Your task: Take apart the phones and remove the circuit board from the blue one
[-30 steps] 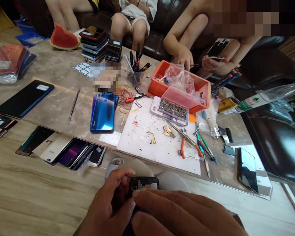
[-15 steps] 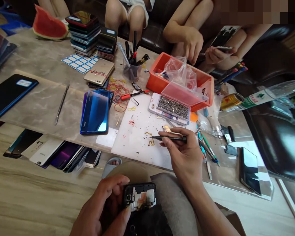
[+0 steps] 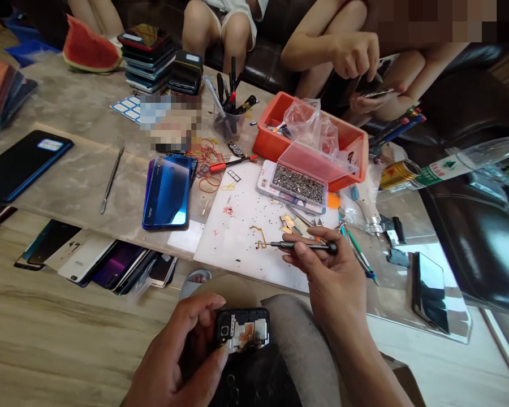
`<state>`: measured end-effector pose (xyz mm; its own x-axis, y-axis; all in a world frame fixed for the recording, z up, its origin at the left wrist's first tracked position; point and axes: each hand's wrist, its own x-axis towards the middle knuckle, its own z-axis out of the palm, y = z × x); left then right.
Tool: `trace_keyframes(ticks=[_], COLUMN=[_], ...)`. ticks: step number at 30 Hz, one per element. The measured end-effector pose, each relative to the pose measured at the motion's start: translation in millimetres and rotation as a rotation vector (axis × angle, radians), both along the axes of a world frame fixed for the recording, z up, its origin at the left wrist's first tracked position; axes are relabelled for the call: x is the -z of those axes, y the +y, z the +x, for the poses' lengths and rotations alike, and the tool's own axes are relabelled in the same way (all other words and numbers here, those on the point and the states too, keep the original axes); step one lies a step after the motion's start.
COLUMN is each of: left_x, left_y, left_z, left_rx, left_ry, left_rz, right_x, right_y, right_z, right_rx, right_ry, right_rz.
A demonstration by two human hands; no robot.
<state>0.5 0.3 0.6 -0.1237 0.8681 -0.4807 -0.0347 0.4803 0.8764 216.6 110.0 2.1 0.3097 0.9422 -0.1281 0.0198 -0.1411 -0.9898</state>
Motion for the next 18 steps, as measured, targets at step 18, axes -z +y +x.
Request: trace_keyframes(ticks=[18], left_x=[-7.8], left_y=[5], left_z=[-22], left_rx=[0.323], left_ry=[-0.084], left_rz=[0.106], right_x=[-42.3], right_y=[-80], right_z=[-22], right_rx=[-0.335], right_ry=[0.035], right_rz=[-0.085])
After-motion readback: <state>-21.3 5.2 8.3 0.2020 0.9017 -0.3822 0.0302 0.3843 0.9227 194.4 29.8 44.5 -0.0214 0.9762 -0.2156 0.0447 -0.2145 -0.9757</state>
